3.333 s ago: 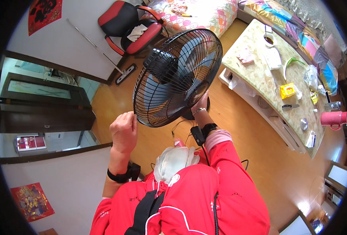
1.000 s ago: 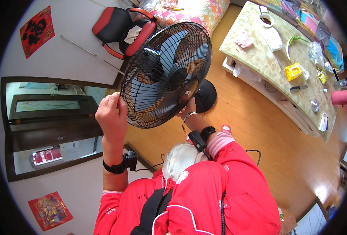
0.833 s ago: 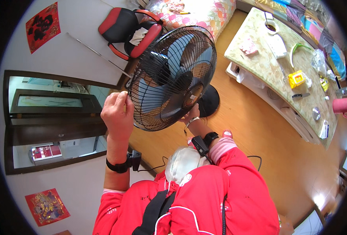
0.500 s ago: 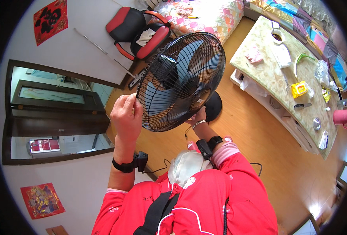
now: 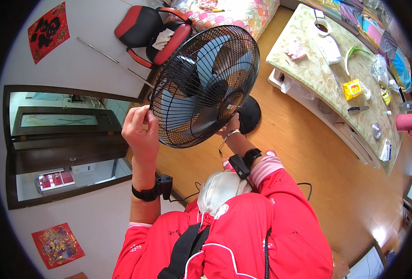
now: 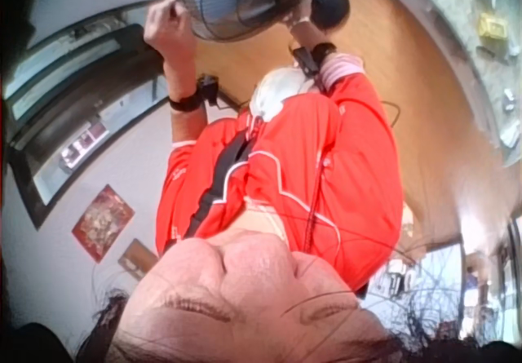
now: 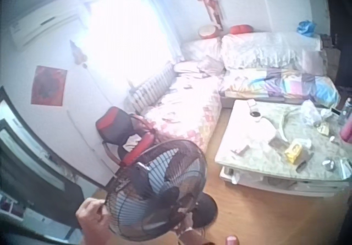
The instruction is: The person removes the front grille of a black table fan, retrieves a rubber band from a drawer, and uses it to secure the fan grille. They then retrieve a roll of yellow tape from the same drawer and apply a piece of tape to the fan grille.
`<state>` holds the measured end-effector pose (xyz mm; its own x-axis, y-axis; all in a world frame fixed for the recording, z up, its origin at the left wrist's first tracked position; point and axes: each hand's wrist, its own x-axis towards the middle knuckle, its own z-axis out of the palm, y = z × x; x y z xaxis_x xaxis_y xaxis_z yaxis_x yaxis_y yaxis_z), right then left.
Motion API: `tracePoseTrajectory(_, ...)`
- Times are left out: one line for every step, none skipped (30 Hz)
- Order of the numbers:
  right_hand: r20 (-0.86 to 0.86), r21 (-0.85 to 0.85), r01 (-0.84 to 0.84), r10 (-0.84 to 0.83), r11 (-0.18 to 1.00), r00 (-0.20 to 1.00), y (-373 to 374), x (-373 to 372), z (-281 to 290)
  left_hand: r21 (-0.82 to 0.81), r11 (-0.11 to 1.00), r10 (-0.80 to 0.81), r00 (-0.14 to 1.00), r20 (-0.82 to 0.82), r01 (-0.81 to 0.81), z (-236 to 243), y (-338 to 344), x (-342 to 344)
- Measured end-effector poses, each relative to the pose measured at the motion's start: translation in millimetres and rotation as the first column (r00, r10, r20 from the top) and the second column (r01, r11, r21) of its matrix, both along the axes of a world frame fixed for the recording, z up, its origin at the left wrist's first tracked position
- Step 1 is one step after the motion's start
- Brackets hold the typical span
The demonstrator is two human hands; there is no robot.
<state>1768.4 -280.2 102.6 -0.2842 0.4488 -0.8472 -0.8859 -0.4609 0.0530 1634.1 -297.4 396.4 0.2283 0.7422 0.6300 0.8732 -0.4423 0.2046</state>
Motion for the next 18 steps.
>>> tracePoseTrajectory(0.005, 0.001, -0.007, 0.007, 1.0, 1.0, 0.3, -0.1, -0.1, -0.002, 1.0, 0.001, 1.0, 0.018, -0.001, -1.6, 0.3, -0.4)
tracePoseTrajectory(0.008, -0.01, -0.013, 0.013, 1.0, 1.0, 0.3, -0.1, -0.9, 0.025, 0.999, -0.021, 1.0, 0.02, 0.021, -3.5, 0.7, -1.0)
tracePoseTrajectory(-0.002, 0.013, -0.014, 0.014, 1.0, 1.0, 0.3, 0.0, -2.0, 0.047, 0.998, -0.039, 0.999, 0.028, 0.037, -5.8, 1.3, -1.5)
tracePoseTrajectory(-0.014, 0.023, -0.014, 0.014, 1.0, 1.0, 0.3, 0.1, -3.4, 0.069, 0.996, -0.059, 0.998, 0.037, 0.056, -8.0, 1.9, -2.1)
tracePoseTrajectory(-0.014, 0.022, -0.017, 0.018, 1.0, 1.0, 0.1, 0.3, -4.7, 0.091, 0.994, -0.069, 0.997, 0.026, 0.067, -10.0, 2.3, -2.6)
tracePoseTrajectory(-0.016, 0.03, -0.013, 0.014, 0.999, 1.0, 0.1, 0.2, -5.7, 0.113, 0.99, -0.082, 0.997, 0.017, 0.079, -11.8, 2.3, -3.0)
tracePoseTrajectory(-0.006, 0.025, -0.015, 0.015, 1.0, 1.0, -0.2, 0.1, -6.4, 0.134, 0.987, -0.093, 0.996, 0.007, 0.091, -13.4, 1.8, -3.1)
tracePoseTrajectory(0.007, 0.016, -0.02, 0.02, 1.0, 1.0, -0.4, -0.1, -6.5, 0.118, 0.989, -0.09, 0.995, 0.031, 0.086, -14.6, 0.6, -3.1)
tracePoseTrajectory(0.008, 0.019, -0.012, 0.012, 1.0, 1.0, -0.4, -0.6, -6.0, 0.104, 0.991, -0.088, 0.995, 0.054, 0.082, -15.4, -1.0, -2.8)
tracePoseTrajectory(0.013, 0.02, -0.008, 0.008, 1.0, 1.0, -0.7, -1.0, -4.9, 0.091, 0.992, -0.092, 0.993, 0.074, 0.085, -15.8, -2.3, -2.4)
tracePoseTrajectory(0.018, 0.019, -0.004, 0.004, 1.0, 1.0, -0.9, -1.5, -3.4, 0.074, 0.995, -0.074, 0.994, 0.079, 0.069, -15.8, -3.7, -2.1)
tracePoseTrajectory(0.006, 0.019, 0.008, -0.008, 1.0, 1.0, -1.1, -1.7, -1.6, 0.06, 0.996, -0.064, 0.995, 0.08, 0.06, -15.6, -4.8, -1.7)
tracePoseTrajectory(-0.006, 0.017, 0.022, -0.021, 1.0, 1.0, -1.2, -2.0, 0.3, 0.045, 0.998, -0.051, 0.995, 0.083, 0.048, -15.2, -5.4, -1.6)
tracePoseTrajectory(-0.008, 0.011, 0.029, -0.029, 1.0, 1.0, -1.3, -2.2, 2.0, 0.034, 0.997, -0.065, 0.994, 0.091, 0.062, -14.7, -5.4, -1.6)
tracePoseTrajectory(-0.018, 0.038, 0.015, -0.014, 0.999, 1.0, -2.4, -1.9, 3.3, 0.025, 0.997, -0.074, 0.992, 0.103, 0.071, -13.9, -4.8, -2.1)
tracePoseTrajectory(-0.014, 0.061, -0.004, 0.004, 0.998, 1.0, -1.7, -2.3, 3.9, 0.0, 0.997, -0.075, 0.99, 0.123, 0.075, -13.3, -3.9, -2.8)
tracePoseTrajectory(0.002, 0.055, -0.015, 0.015, 0.998, 1.0, -3.2, -1.4, 3.3, -0.01, 0.997, -0.081, 0.989, 0.127, 0.083, -13.1, -3.4, -3.5)
tracePoseTrajectory(-0.051, 0.011, 0.024, -0.024, 1.0, 0.998, -0.9, -1.9, 2.0, -0.039, 0.995, -0.081, 0.987, 0.139, 0.087, -11.9, -2.4, -5.3)
